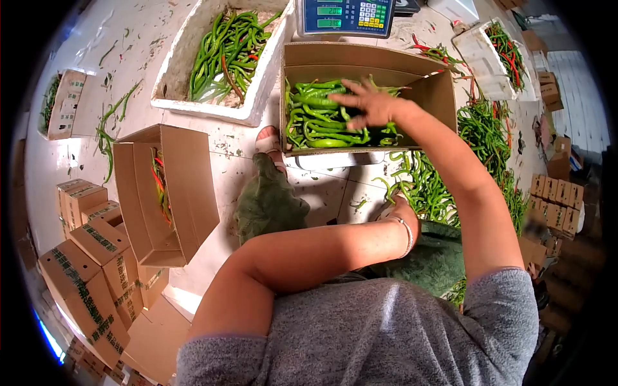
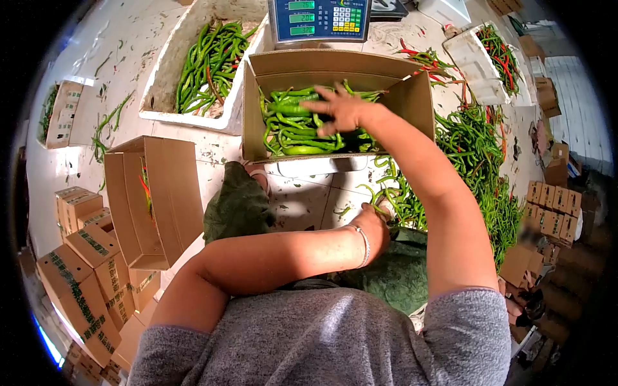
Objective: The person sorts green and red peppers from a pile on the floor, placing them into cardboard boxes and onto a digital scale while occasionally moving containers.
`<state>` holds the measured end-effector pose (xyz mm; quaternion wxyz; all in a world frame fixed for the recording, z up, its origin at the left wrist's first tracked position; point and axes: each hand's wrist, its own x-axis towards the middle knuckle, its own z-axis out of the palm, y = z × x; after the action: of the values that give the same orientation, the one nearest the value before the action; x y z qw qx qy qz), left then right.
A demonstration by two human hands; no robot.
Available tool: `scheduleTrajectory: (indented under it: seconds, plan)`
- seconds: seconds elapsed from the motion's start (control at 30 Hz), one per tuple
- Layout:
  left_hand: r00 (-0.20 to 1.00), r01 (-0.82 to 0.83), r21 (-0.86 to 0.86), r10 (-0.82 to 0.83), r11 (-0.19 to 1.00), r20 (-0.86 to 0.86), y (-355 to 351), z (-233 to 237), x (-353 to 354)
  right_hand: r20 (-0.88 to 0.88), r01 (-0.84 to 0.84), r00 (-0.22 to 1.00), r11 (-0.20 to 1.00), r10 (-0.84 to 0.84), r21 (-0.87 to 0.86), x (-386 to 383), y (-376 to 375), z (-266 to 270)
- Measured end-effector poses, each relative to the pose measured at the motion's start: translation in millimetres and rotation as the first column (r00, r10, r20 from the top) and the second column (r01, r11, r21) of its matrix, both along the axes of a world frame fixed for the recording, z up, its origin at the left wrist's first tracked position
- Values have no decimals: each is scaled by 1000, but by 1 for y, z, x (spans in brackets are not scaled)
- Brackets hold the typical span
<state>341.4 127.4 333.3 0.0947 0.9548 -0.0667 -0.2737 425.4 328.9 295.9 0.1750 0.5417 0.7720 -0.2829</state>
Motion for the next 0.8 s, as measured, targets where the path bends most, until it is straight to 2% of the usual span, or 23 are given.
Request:
scheduleTrajectory:
  seconds: [0.1, 0.13, 0.2, 0.23, 0.27, 0.33, 0.37, 0.4, 0.43, 0.47, 0.5, 0.53, 0.57, 0.6, 0.67, 0.73, 0.8]
  plan:
    - [1000, -3, 43, 4, 999, -13, -7, -16, -1, -17, -286, 956, 924, 292, -255, -8, -15, -3]
    - [1000, -23, 6, 23, 1000, -11, -5, -13, -3, -11, -450, 890, 875, 455, -176, 11, -7, -24]
    - [999, -34, -64, 34, 997, 0, 0, 2, -7, 2, -169, 985, 965, 173, -198, 34, 5, -31]
    - [999, -50, -79, 51, 996, 10, 11, 8, -8, 76, -119, 988, 982, 132, -147, 30, 0, -36]
    - [998, -65, -94, 67, 993, 19, 21, 15, -9, 88, -87, 991, 980, 104, -178, 17, -5, -20]
    - [995, -85, -156, 90, 984, 29, 29, 29, -14, -4, -125, 992, 986, 125, -112, 28, -9, -38]
    - [998, -65, -178, 68, 982, 9, 33, 35, -16, -169, -109, 981, 992, 96, -67, 39, -4, -37]
    - [996, -83, -175, 89, 981, 26, 35, 37, -17, -237, -16, 971, 1000, 14, -7, 50, 1, -34]
    - [993, -99, -176, 108, 979, 41, 34, 39, -17, -138, 60, 987, 991, -77, -121, 42, 7, 20]
    - [991, -111, -179, 122, 978, 54, 32, 39, -18, -299, 149, 943, 989, -148, -20, 62, 1, 35]
    - [991, -109, -210, 123, 972, 54, 32, 39, -20, -533, 282, 818, 958, -216, 45, 74, -12, 60]
    - [990, -120, -224, 133, 967, 42, 33, 41, -21, -681, 435, 678, 898, -279, 66, 87, -28, 86]
    - [981, -173, -189, 186, 967, 54, 31, 37, -22, -673, 506, 684, 848, -281, 160, 112, -43, 108]
    - [971, -215, -163, 229, 963, 70, 26, 32, -22, -760, 634, 532, 771, -373, 64, 133, -68, 127]
    - [989, -127, -57, 131, 990, 64, 19, 21, -22, -833, 808, 308, 588, -460, -26, 181, -127, 132]
    - [998, -65, -124, 63, 990, -26, 25, 31, -21, -770, 964, 177, 267, -613, 9, 215, -198, 111]
    - [998, -57, -147, 56, 988, -7, 16, 26, -22, -653, 1000, -8, -16, -757, 7, 258, -276, 48]
